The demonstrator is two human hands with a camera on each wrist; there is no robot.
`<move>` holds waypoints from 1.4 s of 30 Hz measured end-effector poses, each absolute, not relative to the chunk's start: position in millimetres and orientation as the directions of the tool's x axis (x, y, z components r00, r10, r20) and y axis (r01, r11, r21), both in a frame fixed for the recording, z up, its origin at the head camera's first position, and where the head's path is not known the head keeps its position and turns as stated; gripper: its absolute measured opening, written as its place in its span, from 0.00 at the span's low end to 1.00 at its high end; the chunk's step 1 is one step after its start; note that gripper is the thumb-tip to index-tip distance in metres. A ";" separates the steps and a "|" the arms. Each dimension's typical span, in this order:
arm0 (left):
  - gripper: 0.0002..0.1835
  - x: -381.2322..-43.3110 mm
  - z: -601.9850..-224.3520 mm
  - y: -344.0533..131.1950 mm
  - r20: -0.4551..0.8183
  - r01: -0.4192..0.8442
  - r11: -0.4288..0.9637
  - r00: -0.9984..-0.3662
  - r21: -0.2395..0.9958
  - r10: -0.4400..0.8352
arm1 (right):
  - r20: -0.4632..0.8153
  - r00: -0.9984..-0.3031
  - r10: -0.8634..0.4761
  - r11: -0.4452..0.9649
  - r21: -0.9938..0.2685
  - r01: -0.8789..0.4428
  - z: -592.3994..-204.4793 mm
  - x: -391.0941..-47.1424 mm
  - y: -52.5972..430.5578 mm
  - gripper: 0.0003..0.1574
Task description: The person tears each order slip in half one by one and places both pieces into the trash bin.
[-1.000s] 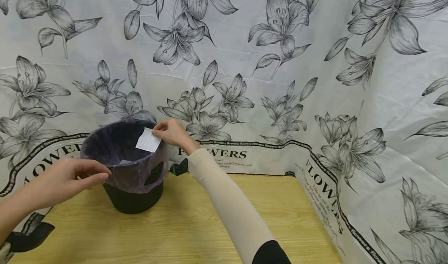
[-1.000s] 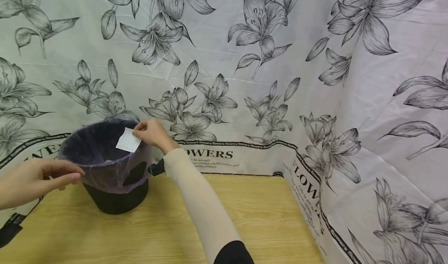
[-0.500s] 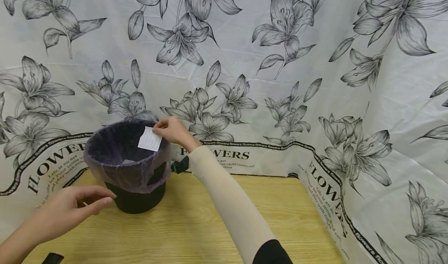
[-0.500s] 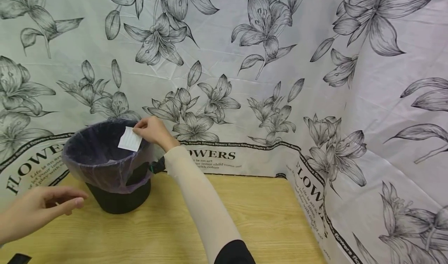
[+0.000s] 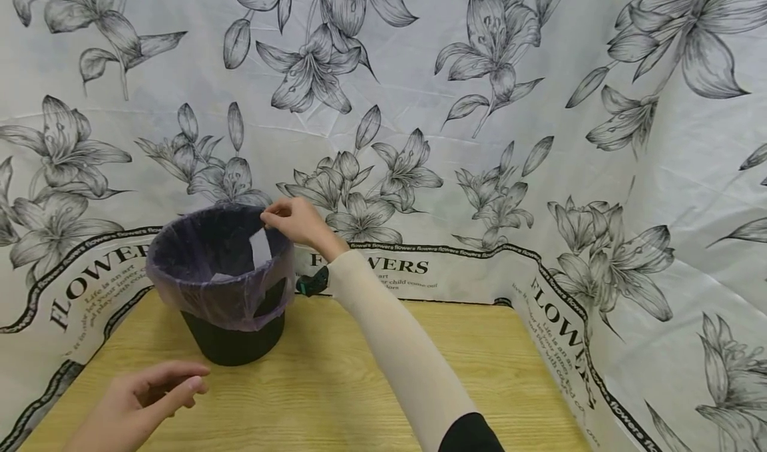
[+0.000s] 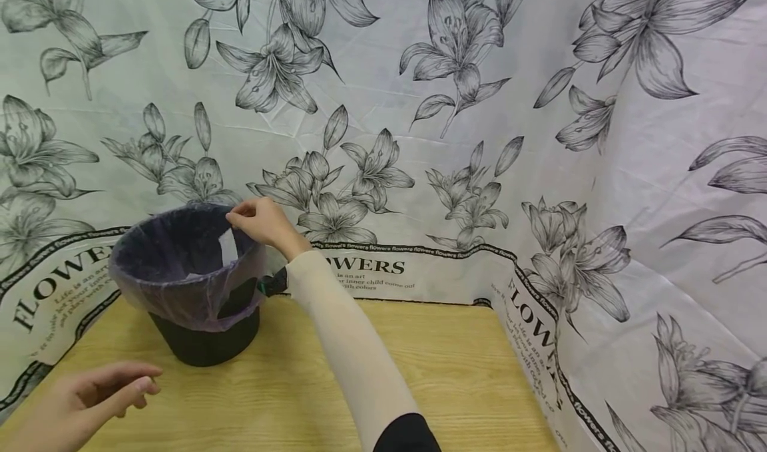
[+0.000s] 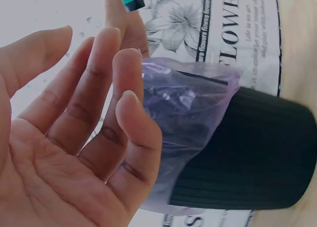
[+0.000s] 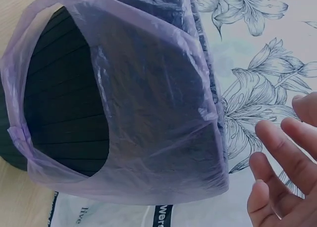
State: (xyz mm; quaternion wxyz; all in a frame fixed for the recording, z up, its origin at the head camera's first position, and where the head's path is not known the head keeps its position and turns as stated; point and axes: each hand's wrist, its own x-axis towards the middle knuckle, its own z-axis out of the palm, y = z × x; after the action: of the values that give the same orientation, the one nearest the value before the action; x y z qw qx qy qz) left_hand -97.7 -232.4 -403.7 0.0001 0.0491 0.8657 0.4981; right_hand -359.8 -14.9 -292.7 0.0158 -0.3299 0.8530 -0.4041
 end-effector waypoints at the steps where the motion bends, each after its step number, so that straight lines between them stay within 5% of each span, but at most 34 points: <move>1: 0.16 -95.9 -407.1 -228.8 0.036 0.055 0.480 -0.998 0.876 0.048 | 0.242 -0.782 -0.574 0.444 -0.710 -0.546 -292.9 -359.3 -13.9 0.20; 7: 0.18 -91.9 -421.3 -203.4 -0.022 -0.084 0.377 -0.986 0.922 -0.167 | 0.262 -0.782 -0.566 0.388 -0.752 -0.533 -299.9 -351.3 -0.9 0.22; 12: 0.29 -100.8 -425.3 -186.1 -0.046 -0.145 0.525 -0.979 0.839 -0.198 | 0.282 -0.790 -0.545 0.342 -0.785 -0.516 -310.4 -339.1 18.9 0.24; 28: 0.38 -125.2 -441.5 -141.4 0.282 0.150 0.680 -0.956 0.717 -0.086 | 0.314 -0.831 -0.458 0.324 -0.812 -0.486 -364.3 -292.8 81.1 0.23; 37: 0.42 -149.2 -461.7 -115.0 0.527 0.322 0.789 -0.850 0.524 -0.003 | 0.331 -0.868 -0.370 0.242 -0.868 -0.434 -401.5 -265.9 99.8 0.25; 42: 0.43 -153.9 -471.4 -108.1 0.527 0.310 0.816 -0.850 0.487 0.008 | 0.288 -0.892 -0.347 0.298 -0.868 -0.397 -422.9 -249.6 111.2 0.29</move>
State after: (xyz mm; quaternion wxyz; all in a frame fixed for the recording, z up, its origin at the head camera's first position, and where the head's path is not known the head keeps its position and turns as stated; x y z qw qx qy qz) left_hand -153.9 -108.1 -471.4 -0.2601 0.0867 0.9168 0.2903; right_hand -249.6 111.2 -422.9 -0.0227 -0.2310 0.8054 -0.5454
